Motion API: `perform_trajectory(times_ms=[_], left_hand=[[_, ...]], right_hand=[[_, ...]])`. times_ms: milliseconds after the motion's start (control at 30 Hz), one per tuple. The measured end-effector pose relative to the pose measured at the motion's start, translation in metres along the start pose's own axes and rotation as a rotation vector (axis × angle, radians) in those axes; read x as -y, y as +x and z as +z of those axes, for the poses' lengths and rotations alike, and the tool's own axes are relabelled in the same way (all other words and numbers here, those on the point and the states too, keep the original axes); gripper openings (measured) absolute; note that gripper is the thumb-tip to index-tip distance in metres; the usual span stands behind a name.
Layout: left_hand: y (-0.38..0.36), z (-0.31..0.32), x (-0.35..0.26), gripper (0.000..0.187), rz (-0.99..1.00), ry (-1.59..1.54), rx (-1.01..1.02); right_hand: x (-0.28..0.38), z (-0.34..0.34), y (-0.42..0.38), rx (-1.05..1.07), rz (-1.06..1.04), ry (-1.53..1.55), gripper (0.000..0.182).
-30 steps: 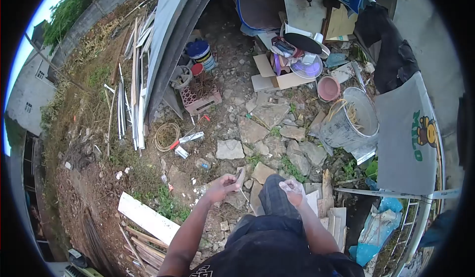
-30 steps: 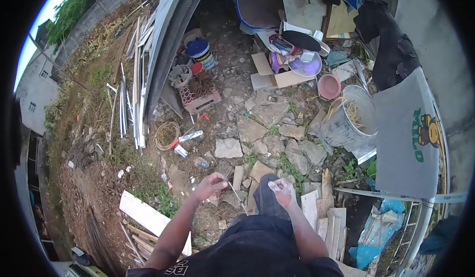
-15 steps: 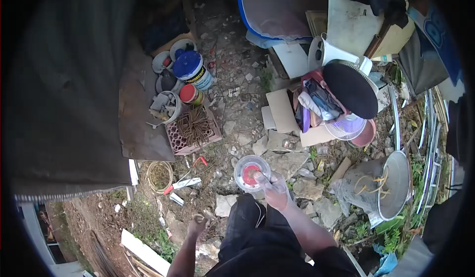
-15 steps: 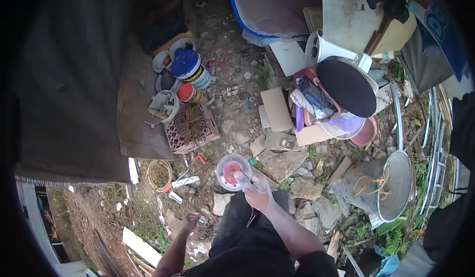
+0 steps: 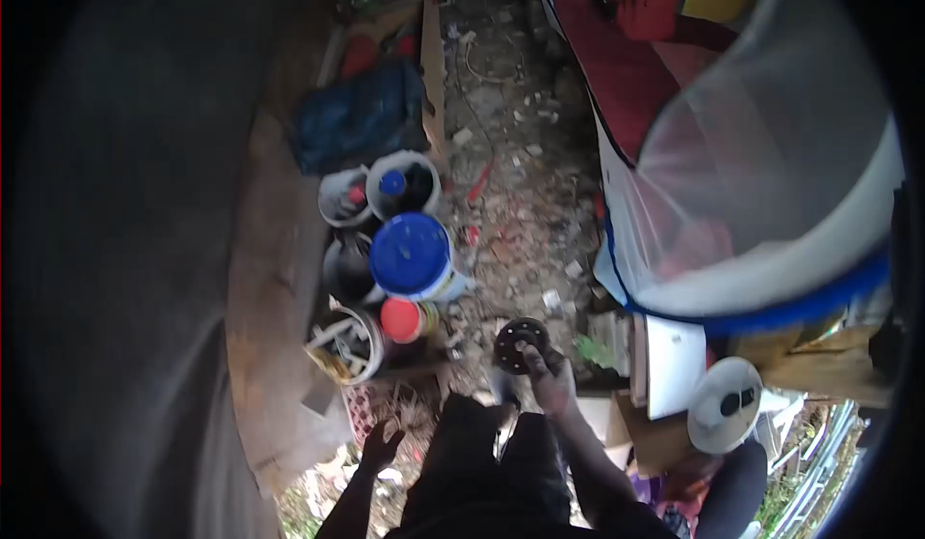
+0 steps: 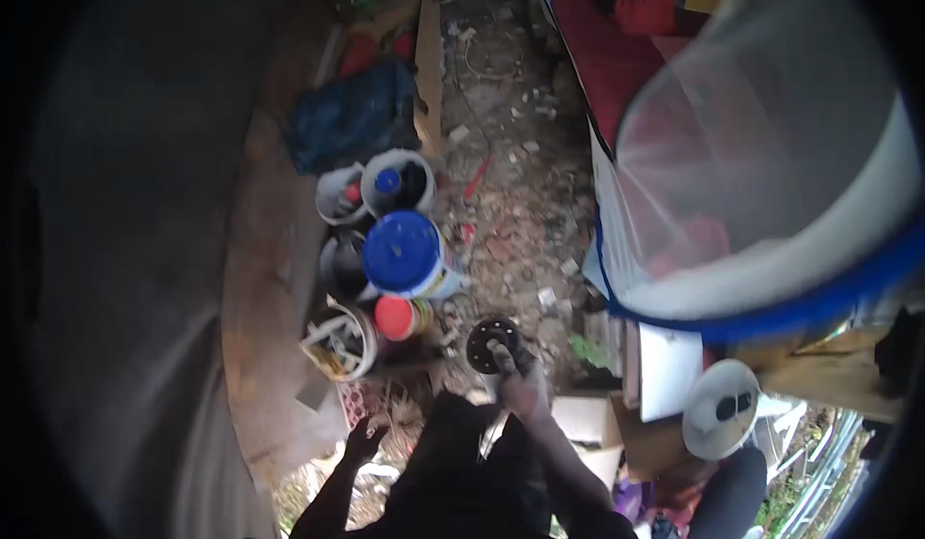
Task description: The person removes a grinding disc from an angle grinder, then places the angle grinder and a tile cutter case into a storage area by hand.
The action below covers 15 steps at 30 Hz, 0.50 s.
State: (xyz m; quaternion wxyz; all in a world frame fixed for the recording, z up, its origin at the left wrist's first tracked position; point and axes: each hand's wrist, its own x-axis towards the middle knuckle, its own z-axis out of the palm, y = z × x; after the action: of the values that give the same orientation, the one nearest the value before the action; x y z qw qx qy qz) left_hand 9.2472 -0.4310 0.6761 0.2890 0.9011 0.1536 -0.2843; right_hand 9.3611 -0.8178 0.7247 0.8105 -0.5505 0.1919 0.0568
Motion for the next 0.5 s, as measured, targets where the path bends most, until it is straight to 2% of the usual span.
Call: perform_trajectory(times_ms=[33,67,100,133,200,233,267,333,400,433,467,500], left_hand=[[0.033,-0.045,-0.098,0.062,0.211,-0.39,-0.04],[0.047,-0.094,-0.19,0.067,0.32,-0.503,-0.001],[0.062,-0.134,-0.255,0.065,0.428,-0.617,0.055],[0.081,-0.165,-0.305,0.063,0.541,-0.735,0.109],[0.114,-0.222,-0.388,0.067,0.756,-0.748,0.222],[0.147,-0.244,-0.416,0.061,0.804,-0.692,0.24],[0.192,-0.255,-0.435,0.055,0.861,-0.55,0.177],[0.295,-0.276,-0.467,0.053,0.795,-0.316,0.044],[0.428,-0.282,-0.467,0.058,0.571,-0.293,-0.14],[0.498,-0.285,-0.457,0.065,0.372,-0.362,-0.209],[0.556,-0.282,-0.434,0.073,0.153,-0.424,-0.246],[0.617,-0.28,-0.402,0.073,0.127,-0.427,-0.23]], right_hand=[[0.028,0.011,0.042,-0.001,-0.048,0.065,0.028],[0.053,0.019,0.069,-0.005,-0.071,0.119,0.028],[0.082,0.026,0.105,-0.018,-0.126,0.054,0.029],[0.115,0.039,0.133,-0.112,-0.127,-0.027,0.024],[0.146,0.041,0.203,-0.065,-0.084,0.008,0.021],[0.165,0.054,0.236,-0.09,-0.112,0.054,0.019],[0.166,0.056,0.275,-0.121,-0.141,0.025,0.019],[0.153,0.058,0.357,-0.12,-0.123,-0.009,0.024],[0.116,0.061,0.448,-0.147,-0.243,-0.124,0.027],[0.142,0.065,0.478,-0.086,0.042,-0.349,0.027],[0.146,0.068,0.505,-0.078,0.085,-0.356,0.027],[0.152,0.073,0.536,-0.057,0.104,-0.477,0.033]])
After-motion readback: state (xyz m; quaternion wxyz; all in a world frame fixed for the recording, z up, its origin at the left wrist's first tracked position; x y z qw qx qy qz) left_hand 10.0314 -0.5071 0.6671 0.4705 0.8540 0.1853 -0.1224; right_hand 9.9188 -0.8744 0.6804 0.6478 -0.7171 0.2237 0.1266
